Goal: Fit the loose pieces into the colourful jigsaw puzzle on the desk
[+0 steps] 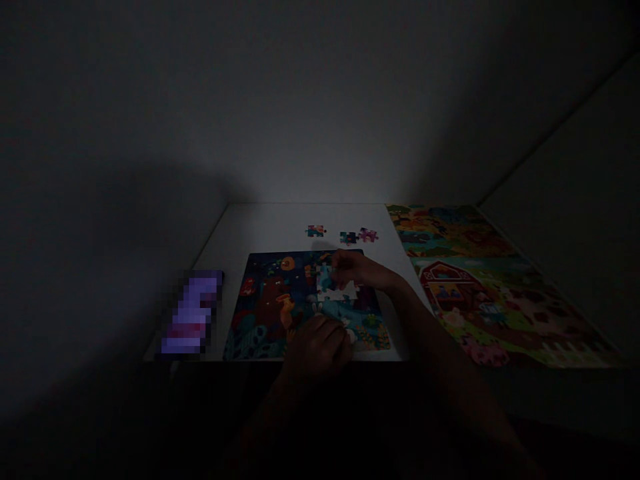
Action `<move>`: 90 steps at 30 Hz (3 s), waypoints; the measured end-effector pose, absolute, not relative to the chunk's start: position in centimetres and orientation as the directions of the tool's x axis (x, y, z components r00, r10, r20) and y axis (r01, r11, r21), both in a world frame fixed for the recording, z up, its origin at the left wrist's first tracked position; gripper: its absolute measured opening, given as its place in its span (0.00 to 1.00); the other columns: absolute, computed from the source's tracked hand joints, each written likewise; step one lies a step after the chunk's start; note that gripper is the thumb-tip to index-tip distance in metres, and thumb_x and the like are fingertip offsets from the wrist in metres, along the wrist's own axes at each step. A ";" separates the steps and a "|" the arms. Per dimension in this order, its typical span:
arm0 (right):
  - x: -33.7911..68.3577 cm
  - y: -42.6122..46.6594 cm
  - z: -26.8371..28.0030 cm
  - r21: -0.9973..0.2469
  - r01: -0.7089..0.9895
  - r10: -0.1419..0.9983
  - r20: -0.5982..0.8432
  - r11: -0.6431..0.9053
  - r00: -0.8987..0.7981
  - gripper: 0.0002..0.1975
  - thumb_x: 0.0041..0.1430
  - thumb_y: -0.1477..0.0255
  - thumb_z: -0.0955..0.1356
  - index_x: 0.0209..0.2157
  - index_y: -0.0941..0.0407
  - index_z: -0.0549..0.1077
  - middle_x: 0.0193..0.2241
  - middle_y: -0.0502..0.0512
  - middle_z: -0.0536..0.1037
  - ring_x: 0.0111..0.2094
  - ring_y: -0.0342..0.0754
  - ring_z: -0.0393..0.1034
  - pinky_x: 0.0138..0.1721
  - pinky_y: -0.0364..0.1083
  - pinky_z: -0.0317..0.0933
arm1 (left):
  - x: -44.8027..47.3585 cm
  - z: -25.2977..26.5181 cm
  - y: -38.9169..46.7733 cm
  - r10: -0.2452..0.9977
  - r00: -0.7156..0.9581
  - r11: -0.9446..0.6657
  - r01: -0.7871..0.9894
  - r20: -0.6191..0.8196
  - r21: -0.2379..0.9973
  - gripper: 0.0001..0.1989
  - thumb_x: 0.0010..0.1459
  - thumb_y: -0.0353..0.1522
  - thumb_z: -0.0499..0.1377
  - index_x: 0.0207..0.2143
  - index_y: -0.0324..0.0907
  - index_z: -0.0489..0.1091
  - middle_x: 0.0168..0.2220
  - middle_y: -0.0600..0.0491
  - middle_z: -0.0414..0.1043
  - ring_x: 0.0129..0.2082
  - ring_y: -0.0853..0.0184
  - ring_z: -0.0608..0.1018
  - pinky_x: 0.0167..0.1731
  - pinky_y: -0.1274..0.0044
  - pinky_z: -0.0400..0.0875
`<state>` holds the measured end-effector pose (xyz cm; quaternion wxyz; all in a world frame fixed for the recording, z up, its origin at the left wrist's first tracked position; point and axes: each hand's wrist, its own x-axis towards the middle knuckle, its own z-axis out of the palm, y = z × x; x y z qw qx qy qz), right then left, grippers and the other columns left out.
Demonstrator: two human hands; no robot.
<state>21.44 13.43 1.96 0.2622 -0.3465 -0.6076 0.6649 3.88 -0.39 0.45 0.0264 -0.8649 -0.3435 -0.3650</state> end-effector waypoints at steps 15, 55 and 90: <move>21.3 13.4 1.8 -0.982 0.062 0.742 -0.175 -0.178 -0.648 0.22 0.48 0.74 0.73 0.44 0.54 0.65 0.29 0.47 0.77 0.27 0.44 0.75 0.27 0.42 0.68 | 3.9 0.0 -0.5 0.580 0.469 -0.759 0.608 0.666 0.234 0.09 0.61 0.26 0.54 0.30 0.41 0.72 0.29 0.52 0.77 0.30 0.65 0.77 0.34 0.72 0.73; 20.5 13.0 1.7 -0.973 0.231 0.722 -0.150 0.013 -0.675 0.15 0.50 0.69 0.72 0.40 0.55 0.71 0.30 0.48 0.73 0.26 0.42 0.66 0.27 0.43 0.63 | 3.9 0.0 -0.4 0.593 0.469 -0.746 0.626 0.655 0.227 0.09 0.61 0.26 0.54 0.28 0.41 0.71 0.28 0.52 0.76 0.29 0.66 0.77 0.33 0.73 0.73; 19.8 12.5 2.1 -0.800 0.394 0.696 0.041 0.453 -0.717 0.05 0.54 0.78 0.70 0.34 0.55 0.77 0.37 0.54 0.74 0.40 0.49 0.69 0.45 0.48 0.61 | 4.0 0.0 -0.5 0.601 0.468 -0.738 0.636 0.647 0.225 0.11 0.62 0.27 0.53 0.28 0.41 0.71 0.27 0.52 0.76 0.29 0.66 0.76 0.32 0.73 0.73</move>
